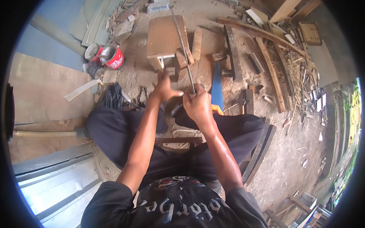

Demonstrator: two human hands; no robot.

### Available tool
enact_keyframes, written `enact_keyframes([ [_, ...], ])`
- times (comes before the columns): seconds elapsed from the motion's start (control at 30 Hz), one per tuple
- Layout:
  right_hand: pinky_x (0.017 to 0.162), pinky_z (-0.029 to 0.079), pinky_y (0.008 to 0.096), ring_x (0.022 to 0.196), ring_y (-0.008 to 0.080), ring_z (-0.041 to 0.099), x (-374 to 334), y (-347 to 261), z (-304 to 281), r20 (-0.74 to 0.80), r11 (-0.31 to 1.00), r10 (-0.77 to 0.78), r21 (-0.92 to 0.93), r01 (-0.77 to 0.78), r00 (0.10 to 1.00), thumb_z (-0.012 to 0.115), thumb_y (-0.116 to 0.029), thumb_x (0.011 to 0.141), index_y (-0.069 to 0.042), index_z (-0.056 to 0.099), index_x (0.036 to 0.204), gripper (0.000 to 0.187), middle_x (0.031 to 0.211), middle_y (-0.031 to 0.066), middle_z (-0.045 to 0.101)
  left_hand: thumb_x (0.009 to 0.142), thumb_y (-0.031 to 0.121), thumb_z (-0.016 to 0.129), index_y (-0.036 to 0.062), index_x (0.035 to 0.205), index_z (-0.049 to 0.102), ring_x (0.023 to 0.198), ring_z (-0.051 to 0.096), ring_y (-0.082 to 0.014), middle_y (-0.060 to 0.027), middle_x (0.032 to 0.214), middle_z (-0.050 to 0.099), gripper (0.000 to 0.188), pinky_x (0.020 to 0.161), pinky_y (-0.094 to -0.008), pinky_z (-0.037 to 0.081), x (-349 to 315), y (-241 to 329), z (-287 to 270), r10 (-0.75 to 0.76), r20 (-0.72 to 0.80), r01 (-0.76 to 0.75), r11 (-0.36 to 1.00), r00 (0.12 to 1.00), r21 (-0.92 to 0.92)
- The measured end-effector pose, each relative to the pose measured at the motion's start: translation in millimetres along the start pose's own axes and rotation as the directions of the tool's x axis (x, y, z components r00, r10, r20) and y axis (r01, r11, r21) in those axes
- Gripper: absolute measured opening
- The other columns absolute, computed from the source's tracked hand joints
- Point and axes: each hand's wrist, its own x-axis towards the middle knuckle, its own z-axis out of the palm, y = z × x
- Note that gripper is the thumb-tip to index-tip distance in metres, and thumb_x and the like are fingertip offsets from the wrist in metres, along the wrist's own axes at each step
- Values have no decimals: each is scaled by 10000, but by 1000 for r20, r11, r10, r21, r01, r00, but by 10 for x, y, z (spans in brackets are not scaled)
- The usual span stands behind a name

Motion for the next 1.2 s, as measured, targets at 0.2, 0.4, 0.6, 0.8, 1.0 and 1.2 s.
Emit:
enact_keyframes([
  [0.2, 605, 502, 352, 646, 126, 618, 203, -73, 152, -19, 991, -119, 66, 120, 993, 656, -85, 849, 18, 655, 916, 123, 668, 94, 636, 694, 339, 919, -40, 1516, 364, 1424, 451, -400, -298, 1516, 456, 1062, 1147, -505, 395, 320, -114, -74, 357, -295, -431, 867, 887, -249],
  [0.4, 560, 451, 299, 604, 90, 553, 43, -8, 147, 128, 975, -24, 224, -5, 991, 628, -36, 848, 1, 640, 903, 67, 658, 7, 588, 813, 160, 853, 14, 1192, 612, 981, 734, -296, -178, 1046, 734, 472, 815, -385, 570, 186, 248, -82, 320, -476, -517, 770, 819, -373],
  [0.6, 359, 414, 338, 418, 145, 560, 28, 236, 169, 254, 923, -37, 379, -64, 967, 601, -77, 859, 26, 611, 988, 166, 635, 63, 609, 820, 79, 840, 0, 1197, 609, 962, 716, -187, -142, 1045, 743, 449, 821, -331, 563, 146, 211, -31, 350, -440, -544, 698, 827, -466],
  [0.8, 370, 371, 322, 416, 122, 475, -56, 283, 29, 686, 237, -205, 727, -644, 699, 606, -29, 848, -34, 571, 988, 144, 606, 4, 500, 815, 51, 838, -29, 1176, 613, 969, 713, -180, -133, 1052, 748, 433, 811, -331, 563, 136, 154, -1, 348, -431, -527, 737, 832, -423],
  [1.0, 417, 358, 263, 471, 87, 438, -269, 172, 38, 363, 526, 14, 790, -316, 932, 580, -4, 889, -51, 549, 982, 108, 625, 15, 488, 810, 198, 891, -40, 1147, 605, 948, 697, -152, -99, 1013, 733, 503, 781, -305, 556, 300, -316, 56, 209, -339, -363, 788, 917, -497],
  [1.2, 439, 385, 249, 471, 77, 467, 8, 50, -579, 174, 625, -81, 776, -85, 981, 519, 35, 897, -18, 554, 967, 95, 627, -7, 499, 893, 143, 808, -53, 1167, 618, 986, 688, -165, -98, 1072, 728, 387, 860, -321, 542, 223, -410, -284, 208, -322, -371, 698, 924, -613],
])
